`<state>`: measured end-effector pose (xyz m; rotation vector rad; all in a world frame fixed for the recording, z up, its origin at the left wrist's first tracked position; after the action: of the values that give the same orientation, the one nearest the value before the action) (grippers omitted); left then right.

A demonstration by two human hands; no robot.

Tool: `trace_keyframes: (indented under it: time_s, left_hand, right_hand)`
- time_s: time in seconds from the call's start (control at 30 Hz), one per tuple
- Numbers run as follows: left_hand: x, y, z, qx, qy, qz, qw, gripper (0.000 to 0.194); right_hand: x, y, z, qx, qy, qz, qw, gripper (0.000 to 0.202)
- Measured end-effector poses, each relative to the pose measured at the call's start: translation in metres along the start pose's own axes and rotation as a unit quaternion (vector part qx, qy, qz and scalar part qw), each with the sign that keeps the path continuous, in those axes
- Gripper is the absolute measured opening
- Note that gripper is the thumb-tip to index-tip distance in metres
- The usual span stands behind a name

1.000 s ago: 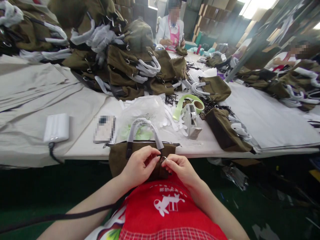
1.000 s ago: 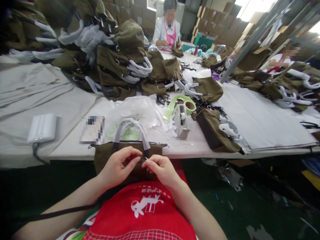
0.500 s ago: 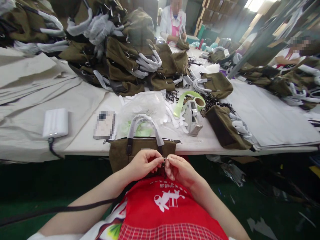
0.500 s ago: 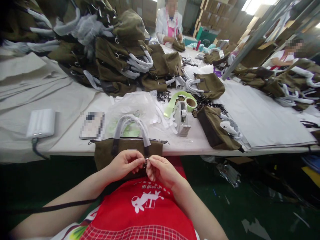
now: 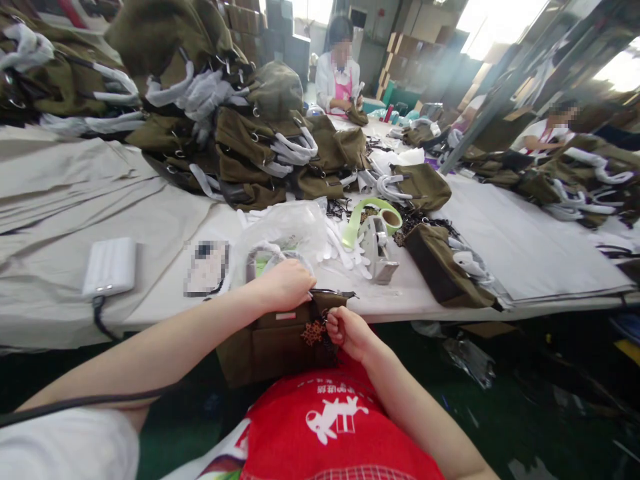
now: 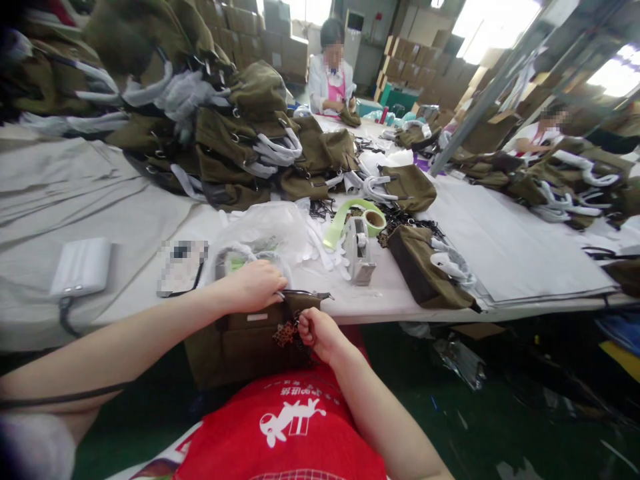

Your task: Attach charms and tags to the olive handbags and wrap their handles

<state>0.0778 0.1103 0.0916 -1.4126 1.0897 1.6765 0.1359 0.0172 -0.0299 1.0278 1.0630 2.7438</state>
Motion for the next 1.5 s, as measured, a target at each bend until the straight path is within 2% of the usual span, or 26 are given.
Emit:
trace_keyframes:
  time_s: [0.1, 0.2, 0.33, 0.4, 0.5, 0.57, 0.63, 0.7, 0.77, 0.83, 0.9, 1.0, 1.1, 1.2, 1.23, 1.3, 1.33, 1.37, 1.4, 1.43, 1.5]
  left_hand:
    - [0.001, 0.004, 0.011, -0.056, 0.089, 0.045, 0.993, 0.019]
    - [0.006, 0.006, 0.012, -0.106, 0.153, 0.044, 0.982, 0.022]
    - [0.011, 0.007, 0.004, -0.127, 0.181, 0.041, 0.974, 0.03]
    - [0.012, 0.011, 0.002, -0.137, 0.189, 0.035, 0.972, 0.032]
    - [0.012, 0.02, -0.005, -0.141, 0.185, 0.017, 0.973, 0.032]
    - [0.009, 0.028, -0.015, -0.116, 0.149, -0.009, 0.982, 0.03]
    - [0.007, 0.035, -0.026, -0.081, 0.101, -0.039, 0.991, 0.027]
    - [0.01, 0.042, -0.028, -0.075, 0.081, -0.059, 0.992, 0.025]
    - [0.017, 0.047, -0.02, -0.098, 0.098, -0.067, 0.988, 0.027]
    - [0.023, 0.051, -0.012, -0.106, 0.124, -0.071, 0.984, 0.027]
    - [0.026, 0.052, -0.009, -0.092, 0.138, -0.078, 0.983, 0.025]
    - [0.029, 0.052, -0.006, -0.096, 0.156, -0.087, 0.979, 0.026]
    - [0.035, 0.051, 0.0, -0.125, 0.209, -0.084, 0.966, 0.03]
    - [0.045, 0.049, 0.008, -0.142, 0.263, -0.074, 0.951, 0.034]
    - [0.047, 0.049, 0.011, -0.144, 0.267, -0.073, 0.95, 0.035]
    - [0.049, 0.049, 0.015, -0.14, 0.25, -0.077, 0.955, 0.036]
    - [0.049, 0.049, 0.017, -0.136, 0.234, -0.082, 0.959, 0.037]
    - [0.048, 0.05, 0.018, -0.13, 0.218, -0.091, 0.963, 0.035]
    - [0.045, 0.051, 0.019, -0.125, 0.207, -0.107, 0.965, 0.033]
    - [0.04, 0.052, 0.021, -0.124, 0.199, -0.133, 0.963, 0.029]
    - [0.023, 0.059, 0.026, -0.134, 0.198, -0.213, 0.947, 0.026]
  right_hand:
    - [0.01, 0.0, 0.003, 0.002, 0.019, 0.017, 1.0, 0.017]
    - [0.024, -0.001, 0.002, -0.015, 0.064, 0.033, 0.997, 0.018]
    - [0.03, -0.009, -0.001, -0.035, 0.092, -0.01, 0.995, 0.021]
    - [0.03, -0.01, -0.001, -0.046, 0.056, -0.04, 0.997, 0.021]
    - [0.032, -0.009, -0.007, -0.044, -0.063, -0.061, 0.995, 0.019]
    - [0.033, -0.008, -0.011, -0.045, -0.147, -0.057, 0.986, 0.017]
    - [0.033, -0.008, -0.01, -0.072, -0.186, -0.042, 0.979, 0.017]
    - [0.031, -0.01, -0.004, -0.115, -0.158, -0.021, 0.98, 0.021]
    - [0.03, -0.012, 0.001, -0.135, -0.062, 0.001, 0.989, 0.028]
    - [0.027, -0.014, 0.003, -0.124, 0.051, 0.004, 0.991, 0.039]
    - [0.021, -0.016, 0.005, -0.111, 0.119, -0.009, 0.987, 0.048]
    - [0.019, -0.015, 0.01, -0.141, 0.105, -0.019, 0.984, 0.049]
    - [0.021, -0.015, 0.008, -0.169, 0.018, -0.01, 0.985, 0.046]
    - [0.026, -0.017, 0.005, -0.164, -0.043, 0.02, 0.985, 0.041]
    - [0.028, -0.017, 0.005, -0.155, -0.032, 0.031, 0.987, 0.04]
    - [0.026, -0.015, 0.011, -0.156, 0.061, 0.019, 0.986, 0.037]
    - [0.02, -0.01, 0.022, -0.184, 0.135, -0.014, 0.974, 0.035]
    - [0.012, -0.002, 0.038, -0.234, 0.215, -0.067, 0.946, 0.034]
    - [0.004, 0.01, 0.06, -0.297, 0.292, -0.131, 0.899, 0.032]
    - [-0.002, 0.025, 0.081, -0.36, 0.357, -0.194, 0.84, 0.03]
    - [-0.01, 0.046, 0.115, -0.431, 0.454, -0.275, 0.729, 0.025]
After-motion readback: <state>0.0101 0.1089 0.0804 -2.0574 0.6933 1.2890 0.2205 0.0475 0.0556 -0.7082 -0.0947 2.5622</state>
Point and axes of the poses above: each hand's wrist, its own y-axis away from the middle knuckle, its own x-axis out of the palm, z = x × y, the point moved 9 cm from there along -y, towards the middle knuckle, and after that the axes turned 8 degrees about -y, right-handed, at the moved point
